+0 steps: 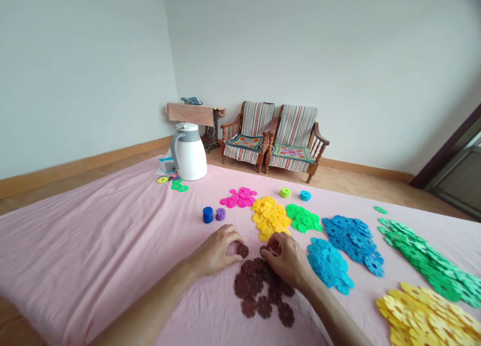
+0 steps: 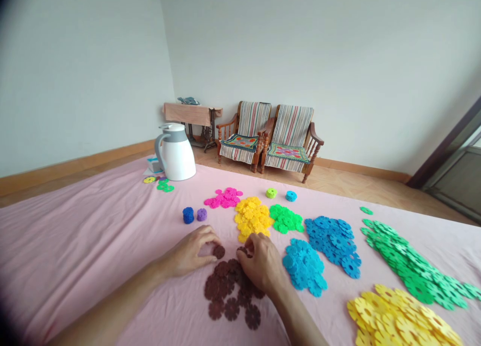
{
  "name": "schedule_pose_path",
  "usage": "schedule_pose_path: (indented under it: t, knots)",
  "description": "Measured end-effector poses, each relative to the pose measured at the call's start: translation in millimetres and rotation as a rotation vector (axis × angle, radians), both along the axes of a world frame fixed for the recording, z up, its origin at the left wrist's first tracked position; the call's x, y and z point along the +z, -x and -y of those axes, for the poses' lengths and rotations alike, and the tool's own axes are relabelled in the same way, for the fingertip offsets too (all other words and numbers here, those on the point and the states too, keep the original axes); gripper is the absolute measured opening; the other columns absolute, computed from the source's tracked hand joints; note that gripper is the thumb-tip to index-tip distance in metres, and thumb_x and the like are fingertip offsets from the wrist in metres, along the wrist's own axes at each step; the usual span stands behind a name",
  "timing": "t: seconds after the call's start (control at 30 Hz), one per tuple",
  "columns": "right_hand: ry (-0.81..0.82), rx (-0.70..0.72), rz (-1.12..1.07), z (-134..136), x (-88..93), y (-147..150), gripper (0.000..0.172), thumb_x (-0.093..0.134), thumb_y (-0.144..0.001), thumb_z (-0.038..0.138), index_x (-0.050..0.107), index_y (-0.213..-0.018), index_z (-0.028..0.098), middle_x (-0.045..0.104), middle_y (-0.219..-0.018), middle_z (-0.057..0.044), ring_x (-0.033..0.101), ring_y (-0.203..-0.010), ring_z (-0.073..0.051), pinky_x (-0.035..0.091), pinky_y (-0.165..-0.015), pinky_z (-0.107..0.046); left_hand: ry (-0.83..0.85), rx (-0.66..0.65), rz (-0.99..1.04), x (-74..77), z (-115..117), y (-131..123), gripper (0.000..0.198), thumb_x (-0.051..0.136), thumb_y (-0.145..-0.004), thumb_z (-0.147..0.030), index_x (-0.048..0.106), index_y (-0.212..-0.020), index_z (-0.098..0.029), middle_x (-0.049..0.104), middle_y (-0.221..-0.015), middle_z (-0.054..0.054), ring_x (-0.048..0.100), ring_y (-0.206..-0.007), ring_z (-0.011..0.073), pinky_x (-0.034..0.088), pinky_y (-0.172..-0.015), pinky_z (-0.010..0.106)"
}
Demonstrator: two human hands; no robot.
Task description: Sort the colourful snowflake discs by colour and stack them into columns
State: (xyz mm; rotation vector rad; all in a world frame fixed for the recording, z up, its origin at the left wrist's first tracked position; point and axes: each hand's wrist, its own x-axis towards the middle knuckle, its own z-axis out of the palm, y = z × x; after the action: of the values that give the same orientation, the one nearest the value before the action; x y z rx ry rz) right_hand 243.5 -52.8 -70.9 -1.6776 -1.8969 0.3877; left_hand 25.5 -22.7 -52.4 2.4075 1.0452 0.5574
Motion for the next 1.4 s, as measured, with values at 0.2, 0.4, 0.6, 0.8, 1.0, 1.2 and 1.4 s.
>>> schedule_pose_path:
  t: [0.2,0.4,0.6,0.8,1.0,1.2,1.4]
  knots:
    - [-0.017,-0.029,-0.056,0,-3.7,8,0.003,0.057,-0.065,0.019,0.055,-0.067,0.019,0.058,-0.065,-0.001,0.053,-0.064,-0.015,0.035,-0.058,-0.024,-0.016,0.008,0.008,-4.2,-2,0,0.019,0.068,-0.071,-0.021,0.062,-0.089,-0.02,0.055,-0.09,0.002,0.05,-0.09,0.0188,0.039,-0.079,0.028]
    - [0.082,-0.015,-0.419,-4,0.1,20,0.007,0.056,-0.068,0.023,0.054,-0.063,0.019,0.058,-0.058,0.001,0.051,-0.055,-0.013,0.036,-0.051,-0.022,-0.01,0.021,0.034,-6.6,-3,0,0.025,0.068,-0.071,-0.024,0.06,-0.094,-0.019,0.055,-0.09,0.003,0.05,-0.088,0.0189,0.04,-0.076,0.027]
    - [0.02,-0.034,-0.487,1,1.2,40,0.008,0.055,-0.07,0.023,0.056,-0.064,0.018,0.06,-0.059,0.0,0.054,-0.057,-0.014,0.04,-0.056,-0.024,0.003,0.017,0.063,-7.3,-3,-1,0.027,0.068,-0.071,-0.022,0.058,-0.096,-0.018,0.055,-0.086,0.002,0.051,-0.082,0.0173,0.039,-0.071,0.026]
    - [0.038,-0.036,-0.492,-2,-2.9,48,0.007,0.052,-0.07,0.02,0.058,-0.067,0.019,0.063,-0.06,0.0,0.057,-0.057,-0.015,0.041,-0.056,-0.024,0.005,0.022,0.076,-5.7,-2,-2,0.023,0.067,-0.07,-0.018,0.06,-0.092,-0.018,0.055,-0.083,0.001,0.051,-0.08,0.0167,0.039,-0.069,0.025]
    - [-0.096,-0.092,-0.394,-6,-5.0,30,0.009,0.05,-0.071,0.022,0.057,-0.068,0.019,0.063,-0.063,-0.001,0.058,-0.062,-0.016,0.041,-0.06,-0.026,0.013,0.01,0.071,-6.0,-2,-1,0.023,0.068,-0.07,-0.019,0.061,-0.093,-0.018,0.056,-0.085,0.002,0.052,-0.083,0.0175,0.041,-0.073,0.026]
    - [-0.166,-0.269,-0.359,-13,-9.7,-4,0.014,0.051,-0.072,0.032,0.057,-0.071,0.019,0.065,-0.065,-0.003,0.06,-0.062,-0.018,0.042,-0.06,-0.028,-0.02,-0.051,0.054,-3.3,0,0,0.043,0.067,-0.074,-0.024,0.055,-0.115,-0.023,0.055,-0.103,0.005,0.051,-0.097,0.0196,0.041,-0.086,0.031]
    - [-0.156,-0.364,-0.505,-19,-19.9,-17,0.022,0.054,-0.072,0.039,0.058,-0.076,0.018,0.068,-0.068,-0.005,0.062,-0.062,-0.019,0.044,-0.056,-0.027,-0.057,-0.108,0.001,-2.6,1,-1,0.033,0.062,-0.08,-0.026,0.058,-0.113,-0.024,0.056,-0.101,0.005,0.049,-0.098,0.0205,0.039,-0.088,0.033]
